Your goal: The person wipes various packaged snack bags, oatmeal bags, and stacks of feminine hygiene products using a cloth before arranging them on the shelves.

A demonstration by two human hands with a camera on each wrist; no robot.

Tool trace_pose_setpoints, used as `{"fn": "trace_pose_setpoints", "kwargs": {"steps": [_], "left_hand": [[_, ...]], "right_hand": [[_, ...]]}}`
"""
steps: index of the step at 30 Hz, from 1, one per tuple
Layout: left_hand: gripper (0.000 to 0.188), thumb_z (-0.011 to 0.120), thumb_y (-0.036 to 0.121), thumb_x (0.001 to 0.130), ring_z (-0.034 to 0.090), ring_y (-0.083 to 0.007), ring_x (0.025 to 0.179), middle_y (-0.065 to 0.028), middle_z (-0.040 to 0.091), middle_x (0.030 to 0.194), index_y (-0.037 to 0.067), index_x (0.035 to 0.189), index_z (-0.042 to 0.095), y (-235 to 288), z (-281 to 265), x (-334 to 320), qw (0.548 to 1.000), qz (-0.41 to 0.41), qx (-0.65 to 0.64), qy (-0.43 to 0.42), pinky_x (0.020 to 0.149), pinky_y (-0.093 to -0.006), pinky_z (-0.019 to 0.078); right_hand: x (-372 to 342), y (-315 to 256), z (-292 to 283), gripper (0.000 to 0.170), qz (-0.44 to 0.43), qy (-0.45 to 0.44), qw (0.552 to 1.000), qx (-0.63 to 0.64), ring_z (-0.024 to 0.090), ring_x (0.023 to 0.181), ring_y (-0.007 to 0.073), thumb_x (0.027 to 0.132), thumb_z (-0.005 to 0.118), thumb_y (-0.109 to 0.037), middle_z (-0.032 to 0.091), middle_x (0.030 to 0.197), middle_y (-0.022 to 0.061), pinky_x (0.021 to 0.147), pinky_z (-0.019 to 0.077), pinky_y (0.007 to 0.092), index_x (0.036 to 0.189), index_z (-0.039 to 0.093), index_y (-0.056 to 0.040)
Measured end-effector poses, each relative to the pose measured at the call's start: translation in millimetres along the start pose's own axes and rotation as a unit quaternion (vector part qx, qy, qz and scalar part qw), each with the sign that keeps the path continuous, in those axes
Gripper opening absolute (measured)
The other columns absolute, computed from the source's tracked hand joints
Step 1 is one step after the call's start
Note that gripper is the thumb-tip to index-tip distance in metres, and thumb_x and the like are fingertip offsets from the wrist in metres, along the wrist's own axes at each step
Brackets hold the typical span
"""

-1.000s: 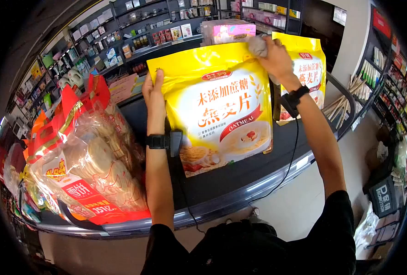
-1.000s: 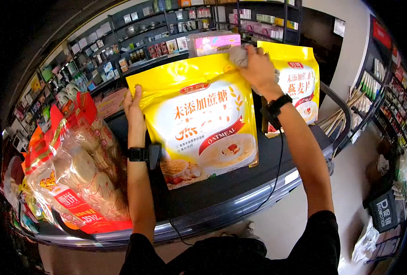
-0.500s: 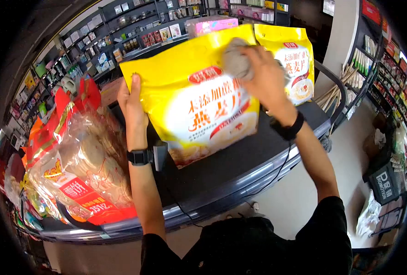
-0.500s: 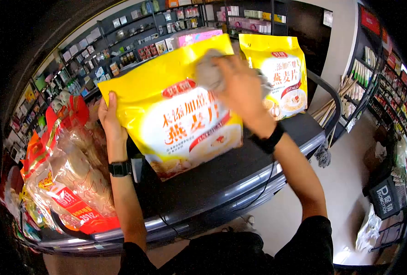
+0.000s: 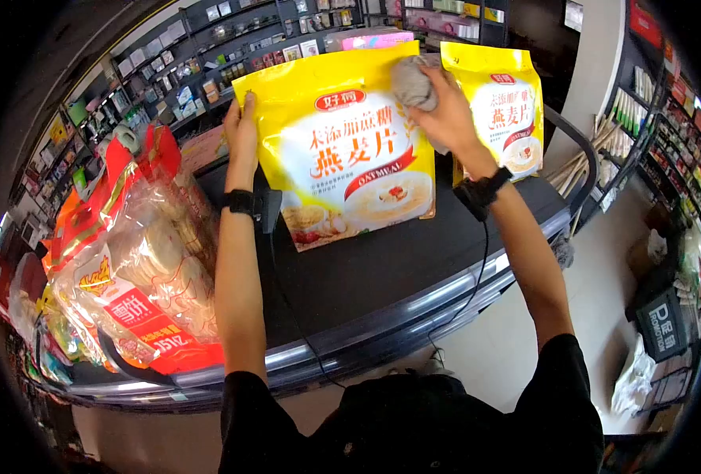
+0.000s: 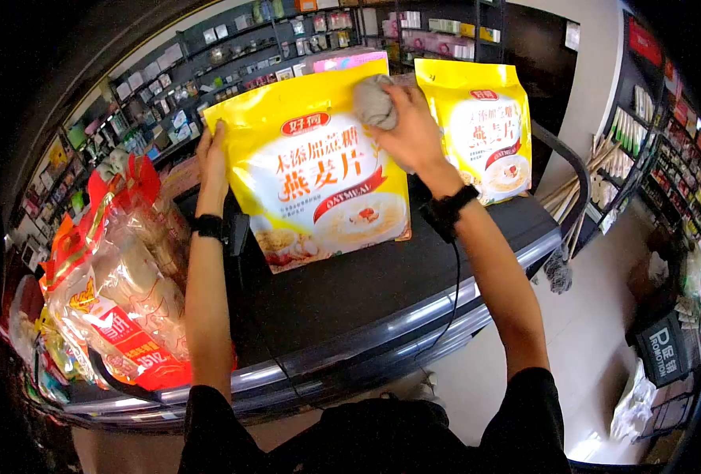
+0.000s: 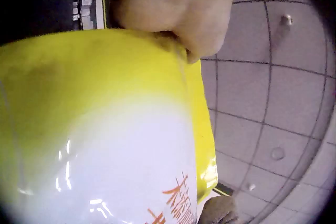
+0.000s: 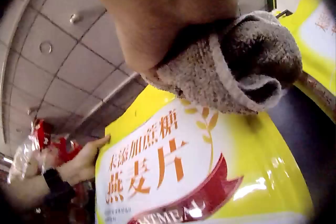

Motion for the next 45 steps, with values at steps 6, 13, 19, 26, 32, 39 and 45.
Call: {"fn": "trace_pose_setpoints", "kwargs": {"steps": [6, 13, 19, 26, 32, 39, 45], "left_hand": [[0.034, 0.052, 0.029, 0.104, 0.06, -0.0152, 0.089, -0.0077, 0.067, 0.101, -0.003, 0.111, 0.061, -16, -9, 4, 0.988, 0.077, 0.115, 0.066, 0.082, -0.0317, 0.0471], [0.037, 0.051, 0.032, 0.104, 0.06, -0.017, 0.095, -0.0087, 0.065, 0.101, -0.004, 0.105, 0.06, 6, -15, -25, 0.987, 0.042, 0.152, 0.035, 0.086, -0.0327, 0.0464], [0.021, 0.058, 0.016, 0.098, 0.061, -0.016, 0.095, -0.0079, 0.067, 0.106, -0.001, 0.108, 0.064, -18, -44, -102, 0.984, -0.111, 0.084, 0.115, 0.088, -0.0277, 0.0457], [0.039, 0.044, 0.025, 0.1, 0.057, -0.0237, 0.111, -0.0114, 0.062, 0.123, 0.001, 0.125, 0.059, -16, -50, -118, 0.978, -0.181, -0.088, 0.055, 0.1, -0.0366, 0.0432], [0.048, 0.04, 0.032, 0.1, 0.054, -0.0263, 0.117, -0.0134, 0.059, 0.127, -0.002, 0.13, 0.056, -4, -43, -126, 0.984, -0.172, -0.046, 0.021, 0.103, -0.0388, 0.0409], [0.051, 0.043, 0.039, 0.101, 0.054, -0.0248, 0.12, -0.0141, 0.06, 0.125, -0.002, 0.127, 0.058, -19, -51, -149, 0.978, -0.189, -0.066, 0.056, 0.102, -0.0393, 0.0411], [0.065, 0.035, 0.053, 0.103, 0.052, -0.0264, 0.121, -0.0157, 0.06, 0.126, -0.002, 0.127, 0.058, -23, -51, -152, 0.957, -0.24, -0.142, 0.075, 0.104, -0.0395, 0.0377]], "right_hand": [[-82, -59, 78, 0.072, -0.057, -0.078, 0.992, 0.085, 0.053, 0.111, 0.0394, 0.065, 0.08, -0.016, 0.052, 0.122, 0.016, 0.095, 0.0468, 0.0473, 0.132, 0.052, -0.0149], [-149, -102, 96, 0.068, -0.22, -0.315, 0.919, 0.09, 0.053, 0.113, 0.0382, 0.062, 0.073, 0.001, 0.051, 0.122, 0.0143, 0.095, 0.0476, 0.0463, 0.125, 0.055, -0.0162], [-21, -133, 59, 0.068, -0.161, -0.042, 0.982, 0.093, 0.058, 0.108, 0.0386, 0.069, 0.076, -0.012, 0.056, 0.121, 0.0144, 0.09, 0.0513, 0.0461, 0.133, 0.056, -0.0177], [-59, -179, 130, 0.063, -0.262, -0.082, 0.962, -0.011, 0.052, 0.112, 0.033, 0.068, 0.073, -0.01, 0.056, 0.122, 0.009, 0.094, 0.0449, 0.0465, 0.129, 0.06, -0.0137], [-126, -177, 146, 0.049, -0.355, -0.188, 0.915, -0.033, 0.051, 0.112, 0.0324, 0.07, 0.066, -0.006, 0.056, 0.122, 0.0087, 0.093, 0.0444, 0.0492, 0.119, 0.065, -0.0114], [-42, -206, 125, 0.052, -0.267, -0.117, 0.954, -0.065, 0.054, 0.108, 0.0321, 0.07, 0.065, -0.002, 0.057, 0.121, 0.0076, 0.089, 0.0474, 0.0468, 0.121, 0.064, -0.0115], [-120, -201, 148, 0.046, -0.344, -0.147, 0.926, -0.05, 0.053, 0.11, 0.0307, 0.07, 0.067, -0.004, 0.057, 0.12, 0.007, 0.089, 0.0462, 0.0472, 0.116, 0.065, -0.0096]]}}
Point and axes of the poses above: each hand's wrist, its own x-axis towards the middle knuckle, its own z-axis out of the palm, y = z × x, the point moved 7 cm from there along x, towards the middle knuckle
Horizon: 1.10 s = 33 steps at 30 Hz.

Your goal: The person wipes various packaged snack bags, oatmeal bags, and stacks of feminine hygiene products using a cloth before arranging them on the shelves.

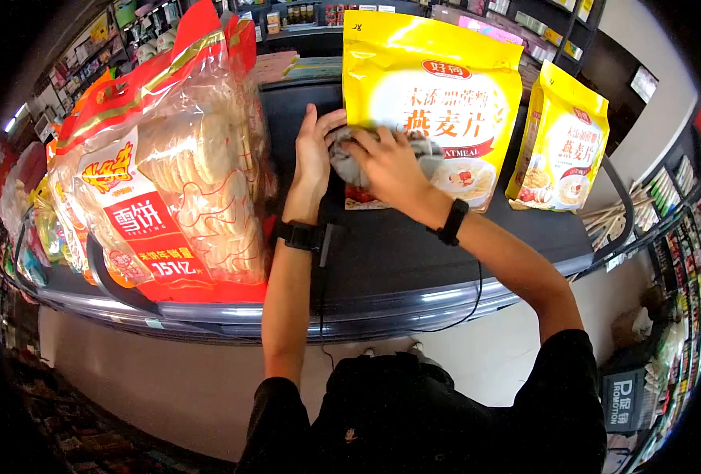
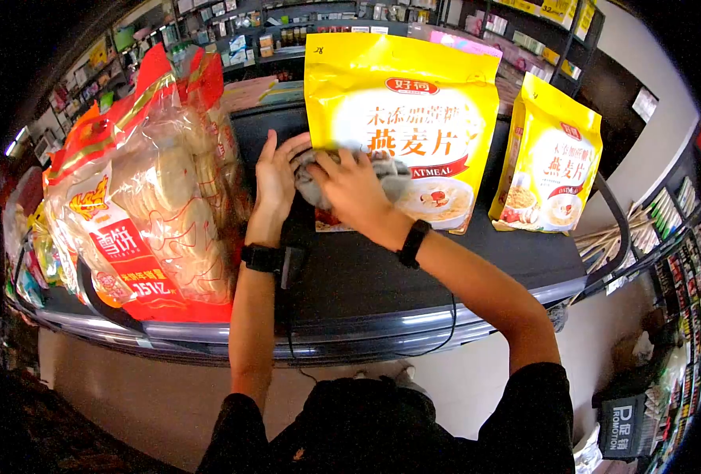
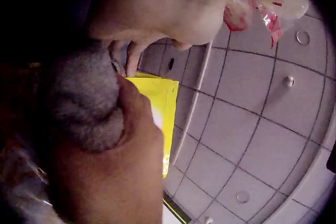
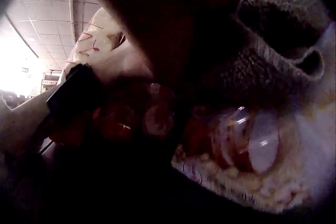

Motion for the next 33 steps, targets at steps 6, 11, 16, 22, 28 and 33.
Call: {"fn": "trace_pose_setpoints", "kwargs": {"steps": [6, 11, 16, 22, 28, 33], "left_hand": [[0.053, 0.037, 0.042, 0.105, 0.057, -0.0274, 0.116, -0.0146, 0.062, 0.123, -0.001, 0.126, 0.06, 12, 8, 0, 0.983, 0.061, 0.169, -0.028, 0.102, -0.0398, 0.0425], [0.032, 0.049, 0.022, 0.101, 0.061, -0.0166, 0.105, -0.0087, 0.065, 0.117, 0.002, 0.121, 0.063, 0, 4, 2, 0.992, 0.072, 0.104, 0.01, 0.092, -0.0326, 0.0468], [0.032, 0.052, 0.019, 0.097, 0.059, -0.0198, 0.108, -0.0092, 0.065, 0.114, 0.0, 0.121, 0.062, -11, 1, 9, 0.995, 0.085, 0.057, 0.003, 0.096, -0.0343, 0.0436], [0.047, 0.049, 0.033, 0.094, 0.055, -0.0276, 0.113, -0.0132, 0.062, 0.119, -0.001, 0.125, 0.058, -16, -3, 13, 0.998, 0.055, 0.003, -0.02, 0.1, -0.0401, 0.0407], [0.034, 0.058, 0.029, 0.1, 0.059, -0.0141, 0.106, -0.0048, 0.067, 0.112, 0.002, 0.12, 0.064, -11, -2, 10, 0.996, 0.066, 0.063, -0.004, 0.093, -0.0321, 0.0443], [0.016, 0.063, 0.01, 0.098, 0.061, -0.0094, 0.095, -0.0025, 0.069, 0.102, 0.0, 0.109, 0.067, -17, 0, 14, 0.984, 0.146, 0.101, 0.003, 0.085, -0.0245, 0.0476]], "right_hand": [[-30, 2, 10, 0.048, -0.039, -0.177, 0.977, 0.113, 0.054, 0.113, 0.0331, 0.066, 0.068, -0.006, 0.059, 0.12, 0.0067, 0.093, 0.048, 0.0479, 0.113, 0.066, -0.0107], [18, 49, -40, 0.06, 0.089, -0.038, 0.991, 0.087, 0.057, 0.109, 0.0343, 0.065, 0.068, -0.002, 0.06, 0.124, 0.006, 0.094, 0.0498, 0.0469, 0.123, 0.063, -0.0156], [57, 69, -48, 0.063, 0.104, 0.102, 0.989, 0.034, 0.056, 0.107, 0.0352, 0.067, 0.067, -0.002, 0.058, 0.126, 0.0071, 0.093, 0.0497, 0.0467, 0.127, 0.061, -0.0165], [-15, 13, 4, 0.051, -0.044, -0.047, 0.998, 0.004, 0.053, 0.111, 0.0319, 0.069, 0.069, -0.008, 0.055, 0.12, 0.0085, 0.091, 0.0478, 0.0459, 0.12, 0.064, -0.0131], [-10, 22, -25, 0.051, -0.028, -0.08, 0.985, 0.151, 0.055, 0.11, 0.0336, 0.068, 0.069, -0.007, 0.058, 0.119, 0.008, 0.09, 0.0488, 0.0471, 0.118, 0.065, -0.0135], [63, 94, -74, 0.051, 0.136, 0.114, 0.982, 0.058, 0.06, 0.101, 0.0373, 0.072, 0.066, -0.006, 0.06, 0.118, 0.0102, 0.084, 0.0541, 0.0462, 0.122, 0.062, -0.0111]]}}
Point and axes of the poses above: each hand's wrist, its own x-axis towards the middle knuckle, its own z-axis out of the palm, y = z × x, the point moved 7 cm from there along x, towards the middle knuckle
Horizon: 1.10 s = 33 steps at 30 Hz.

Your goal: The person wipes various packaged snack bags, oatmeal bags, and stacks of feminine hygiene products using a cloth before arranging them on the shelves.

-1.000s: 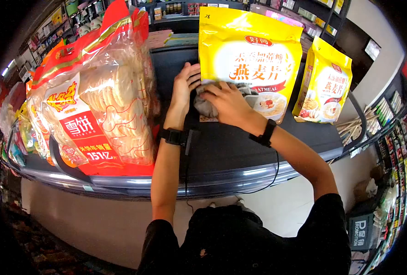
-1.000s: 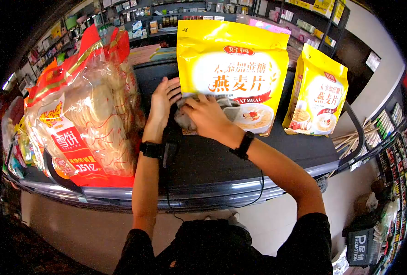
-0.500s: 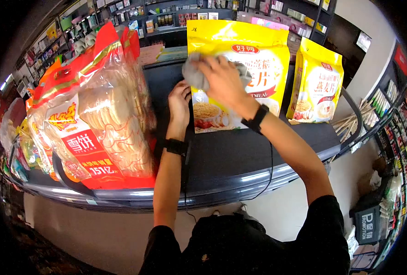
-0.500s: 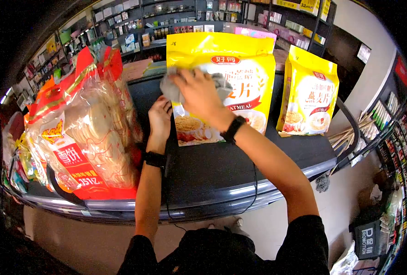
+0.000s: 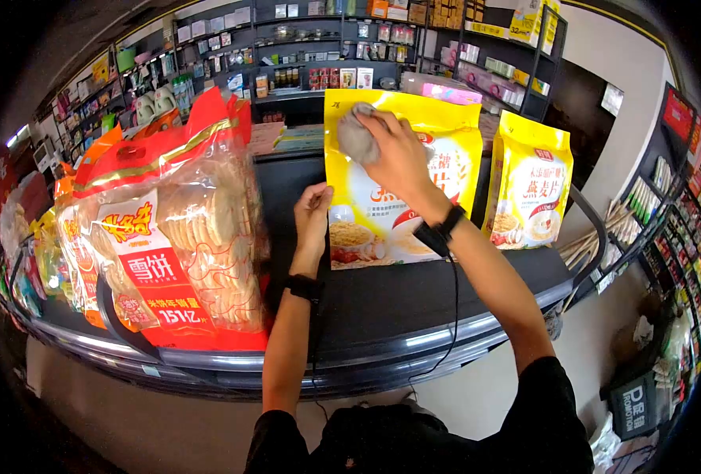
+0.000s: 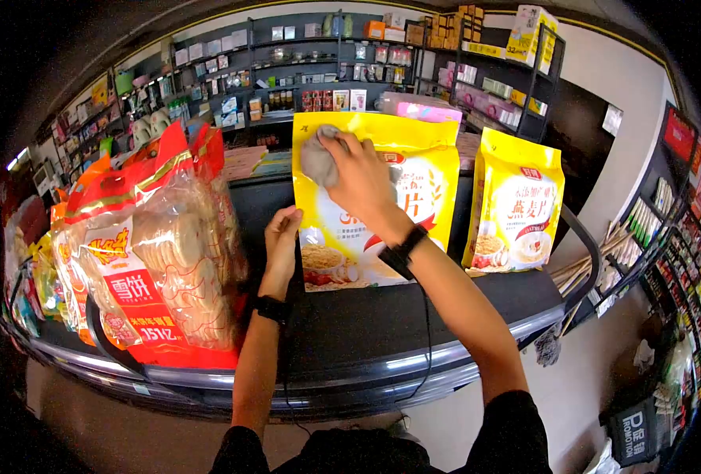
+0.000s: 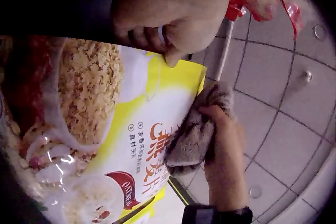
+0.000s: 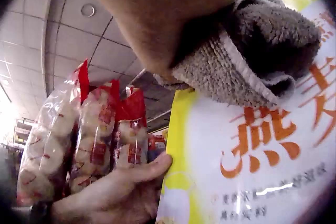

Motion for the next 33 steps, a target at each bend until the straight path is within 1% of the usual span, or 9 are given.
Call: {"fn": "trace_pose_setpoints", "kwargs": {"steps": [6, 8, 11, 14, 17, 20, 25, 28, 33], "left_hand": [[0.014, 0.062, 0.008, 0.098, 0.061, -0.0095, 0.094, -0.0027, 0.068, 0.102, 0.001, 0.109, 0.067, -4, -5, 6, 1.0, -0.008, -0.001, -0.006, 0.086, -0.0254, 0.0469], [0.028, 0.061, 0.026, 0.1, 0.059, -0.0133, 0.103, -0.0033, 0.065, 0.114, 0.004, 0.118, 0.063, -5, -8, 8, 0.998, 0.02, 0.045, -0.033, 0.091, -0.0314, 0.0456], [0.025, 0.059, 0.02, 0.1, 0.059, -0.0123, 0.1, -0.004, 0.066, 0.112, 0.002, 0.116, 0.063, 43, 3, 12, 0.995, 0.078, -0.005, 0.06, 0.09, -0.0281, 0.0458], [0.042, 0.054, 0.033, 0.102, 0.057, -0.0183, 0.112, -0.0072, 0.061, 0.125, 0.002, 0.129, 0.058, 82, 33, 49, 0.988, 0.127, 0.081, 0.028, 0.095, -0.0338, 0.0443], [0.036, 0.058, 0.024, 0.1, 0.061, -0.0172, 0.107, -0.0078, 0.064, 0.121, 0.0, 0.126, 0.059, 64, 51, 101, 0.999, 0.028, -0.033, 0.024, 0.092, -0.0286, 0.0464], [0.039, 0.056, 0.022, 0.1, 0.062, -0.0186, 0.107, -0.0103, 0.064, 0.124, -0.001, 0.13, 0.057, 45, 53, 138, 0.998, 0.042, -0.006, -0.054, 0.092, -0.0282, 0.0469], [0.034, 0.05, 0.022, 0.102, 0.062, -0.0209, 0.107, -0.0115, 0.063, 0.122, -0.002, 0.124, 0.061, 71, 56, 98, 0.99, 0.04, -0.134, -0.019, 0.091, -0.0305, 0.0499], [0.03, 0.052, 0.02, 0.1, 0.063, -0.0169, 0.096, -0.0071, 0.068, 0.109, -0.003, 0.111, 0.067, 77, 53, 85, 0.993, 0.067, -0.094, -0.009, 0.087, -0.0275, 0.0472], [0.03, 0.053, 0.023, 0.1, 0.062, -0.016, 0.094, -0.007, 0.068, 0.104, -0.003, 0.108, 0.065, 94, 56, 84, 0.991, 0.1, -0.069, -0.057, 0.085, -0.0284, 0.0464]], "right_hand": [[26, -15, 34, 0.052, 0.042, -0.029, 0.999, -0.002, 0.061, 0.1, 0.0397, 0.069, 0.07, -0.016, 0.063, 0.114, 0.0132, 0.083, 0.0552, 0.0471, 0.12, 0.064, -0.0081], [15, -22, 36, 0.052, 0.026, -0.066, 0.997, -0.003, 0.062, 0.101, 0.0399, 0.067, 0.07, -0.015, 0.064, 0.115, 0.0137, 0.084, 0.0549, 0.0473, 0.118, 0.064, -0.0071], [-15, -17, 17, 0.051, -0.005, -0.127, 0.991, 0.036, 0.062, 0.103, 0.0395, 0.068, 0.07, -0.015, 0.063, 0.116, 0.0137, 0.085, 0.0547, 0.0471, 0.118, 0.065, -0.0075], [-28, -8, -2, 0.057, 0.03, -0.157, 0.986, 0.039, 0.062, 0.107, 0.0368, 0.068, 0.072, -0.017, 0.062, 0.12, 0.0112, 0.089, 0.0537, 0.0435, 0.124, 0.062, -0.0108], [-17, 6, -9, 0.059, 0.061, -0.12, 0.99, 0.033, 0.061, 0.106, 0.0381, 0.068, 0.073, -0.015, 0.061, 0.12, 0.0116, 0.088, 0.053, 0.0449, 0.126, 0.061, -0.0103], [22, 8, -2, 0.062, 0.032, -0.027, 0.999, -0.021, 0.058, 0.105, 0.0404, 0.068, 0.072, -0.012, 0.059, 0.122, 0.0111, 0.087, 0.0531, 0.0468, 0.128, 0.059, -0.012], [62, -1, 24, 0.062, -0.088, -0.025, 0.994, -0.061, 0.057, 0.107, 0.0356, 0.066, 0.077, -0.013, 0.057, 0.119, 0.0105, 0.086, 0.0522, 0.0486, 0.126, 0.06, -0.0124], [83, 45, 24, 0.06, -0.005, -0.041, 0.983, -0.181, 0.058, 0.108, 0.0379, 0.069, 0.077, -0.015, 0.058, 0.119, 0.0116, 0.086, 0.053, 0.0501, 0.126, 0.06, -0.0135], [67, 76, -59, 0.054, 0.034, 0.055, 0.992, -0.111, 0.06, 0.105, 0.0382, 0.073, 0.074, -0.016, 0.06, 0.118, 0.0126, 0.088, 0.0528, 0.0466, 0.126, 0.061, -0.0135]]}}
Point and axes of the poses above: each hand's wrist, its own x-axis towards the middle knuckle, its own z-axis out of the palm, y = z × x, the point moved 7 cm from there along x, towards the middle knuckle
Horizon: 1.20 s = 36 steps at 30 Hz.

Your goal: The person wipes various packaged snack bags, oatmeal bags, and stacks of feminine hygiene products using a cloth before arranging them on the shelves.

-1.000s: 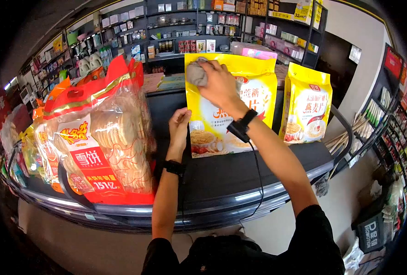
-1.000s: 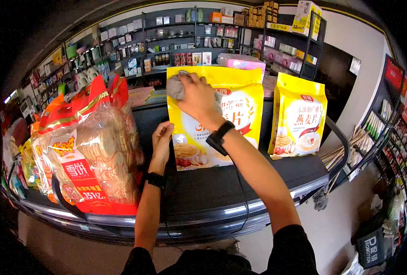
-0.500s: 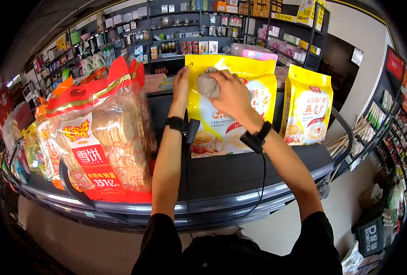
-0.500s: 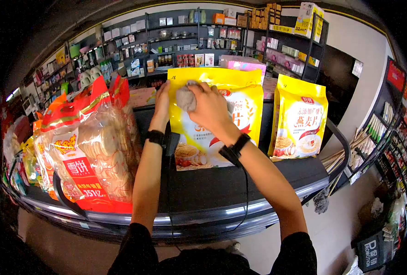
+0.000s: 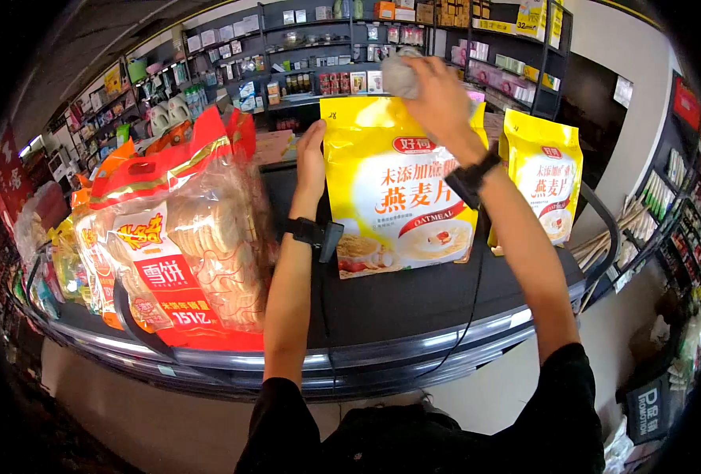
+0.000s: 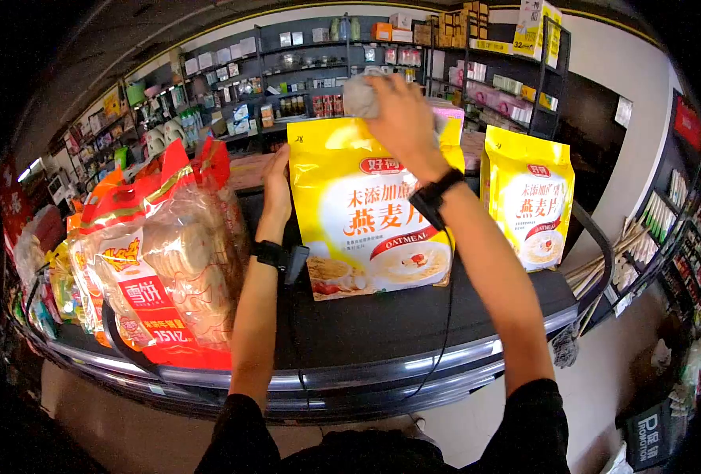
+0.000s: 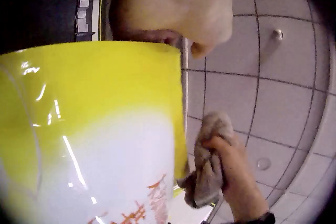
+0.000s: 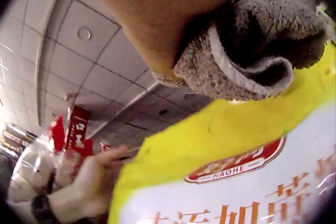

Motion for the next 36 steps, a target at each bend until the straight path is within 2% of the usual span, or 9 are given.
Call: {"fn": "trace_pose_setpoints", "kwargs": {"steps": [4, 7, 11, 17, 20, 22, 27, 32, 36], "left_hand": [[0.046, 0.068, 0.016, 0.089, 0.06, -0.0266, 0.108, -0.0161, 0.064, 0.117, -0.004, 0.128, 0.054, -10, -9, 22, 0.976, 0.066, 0.203, 0.036, 0.099, -0.0343, 0.0432], [0.046, 0.068, 0.017, 0.086, 0.059, -0.0393, 0.114, -0.0231, 0.063, 0.12, -0.004, 0.125, 0.057, 52, 61, 0, 0.844, 0.299, 0.446, 0.016, 0.102, -0.0426, 0.0433], [0.042, 0.067, 0.024, 0.09, 0.059, -0.0341, 0.118, -0.0207, 0.062, 0.126, -0.001, 0.124, 0.062, 18, 185, 18, 0.862, 0.19, 0.424, -0.205, 0.103, -0.0401, 0.0434], [0.053, 0.056, 0.052, 0.092, 0.063, -0.0391, 0.108, -0.023, 0.067, 0.113, 0.006, 0.116, 0.068, -96, 268, 70, 0.626, 0.123, 0.697, -0.327, 0.094, -0.0488, 0.0493], [0.047, 0.057, 0.048, 0.092, 0.065, -0.0398, 0.104, -0.0238, 0.068, 0.11, 0.008, 0.113, 0.07, -105, 266, 79, 0.627, 0.054, 0.699, -0.339, 0.091, -0.049, 0.0503], [0.037, 0.055, 0.036, 0.097, 0.068, -0.0332, 0.096, -0.022, 0.071, 0.104, 0.004, 0.101, 0.073, -124, 262, 94, 0.704, 0.137, 0.552, -0.425, 0.087, -0.042, 0.0507], [0.048, 0.056, 0.042, 0.099, 0.059, -0.0146, 0.075, -0.0099, 0.071, 0.082, -0.004, 0.099, 0.071, -119, 251, 102, 0.723, -0.02, 0.54, -0.43, 0.071, -0.033, 0.0476], [0.049, 0.06, 0.042, 0.098, 0.049, -0.0089, 0.07, -0.002, 0.063, 0.073, -0.005, 0.088, 0.069, -106, 253, 94, 0.716, -0.031, 0.59, -0.373, 0.063, -0.0303, 0.0421], [0.044, 0.059, 0.038, 0.099, 0.056, -0.0084, 0.074, -0.0029, 0.069, 0.082, -0.004, 0.091, 0.071, -98, 265, 89, 0.681, -0.022, 0.602, -0.417, 0.067, -0.0287, 0.0456]], "right_hand": [[-43, 40, -86, 0.057, 0.05, 0.059, 0.996, 0.035, 0.061, 0.106, 0.0377, 0.072, 0.077, -0.019, 0.062, 0.116, 0.0144, 0.09, 0.0516, 0.0437, 0.126, 0.06, -0.0123], [-76, 102, -112, 0.06, 0.139, 0.023, 0.99, 0.006, 0.061, 0.109, 0.0387, 0.072, 0.078, -0.021, 0.062, 0.12, 0.0138, 0.092, 0.0511, 0.0433, 0.128, 0.06, -0.0116], [-107, 155, -111, 0.058, 0.178, 0.005, 0.984, -0.008, 0.061, 0.11, 0.0394, 0.074, 0.076, -0.023, 0.063, 0.119, 0.0174, 0.092, 0.0512, 0.0436, 0.128, 0.06, -0.0098], [-125, 165, -77, 0.061, 0.187, -0.057, 0.98, 0.045, 0.063, 0.104, 0.0415, 0.071, 0.074, -0.023, 0.063, 0.118, 0.0217, 0.09, 0.0527, 0.0469, 0.129, 0.059, -0.009], [-117, 163, -53, 0.059, 0.16, -0.04, 0.983, 0.081, 0.063, 0.103, 0.0411, 0.07, 0.072, -0.022, 0.063, 0.118, 0.0194, 0.089, 0.0532, 0.0463, 0.126, 0.06, -0.0099], [-105, 152, -39, 0.056, 0.129, -0.047, 0.986, 0.099, 0.062, 0.105, 0.0396, 0.07, 0.071, -0.018, 0.063, 0.116, 0.0143, 0.089, 0.0526, 0.0476, 0.124, 0.06, -0.0102], [-136, 125, -15, 0.051, 0.038, -0.023, 0.994, 0.101, 0.06, 0.106, 0.0372, 0.07, 0.073, -0.015, 0.063, 0.117, 0.0108, 0.088, 0.0522, 0.0473, 0.12, 0.061, -0.0106], [-166, 137, -38, 0.048, 0.055, -0.135, 0.971, 0.188, 0.061, 0.103, 0.0372, 0.07, 0.073, -0.015, 0.064, 0.115, 0.0105, 0.087, 0.0523, 0.0469, 0.117, 0.062, -0.0101], [-124, 152, -71, 0.052, 0.05, -0.017, 0.984, 0.168, 0.061, 0.103, 0.0374, 0.07, 0.07, -0.014, 0.065, 0.115, 0.0119, 0.088, 0.0522, 0.0466, 0.121, 0.062, -0.0103]]}}
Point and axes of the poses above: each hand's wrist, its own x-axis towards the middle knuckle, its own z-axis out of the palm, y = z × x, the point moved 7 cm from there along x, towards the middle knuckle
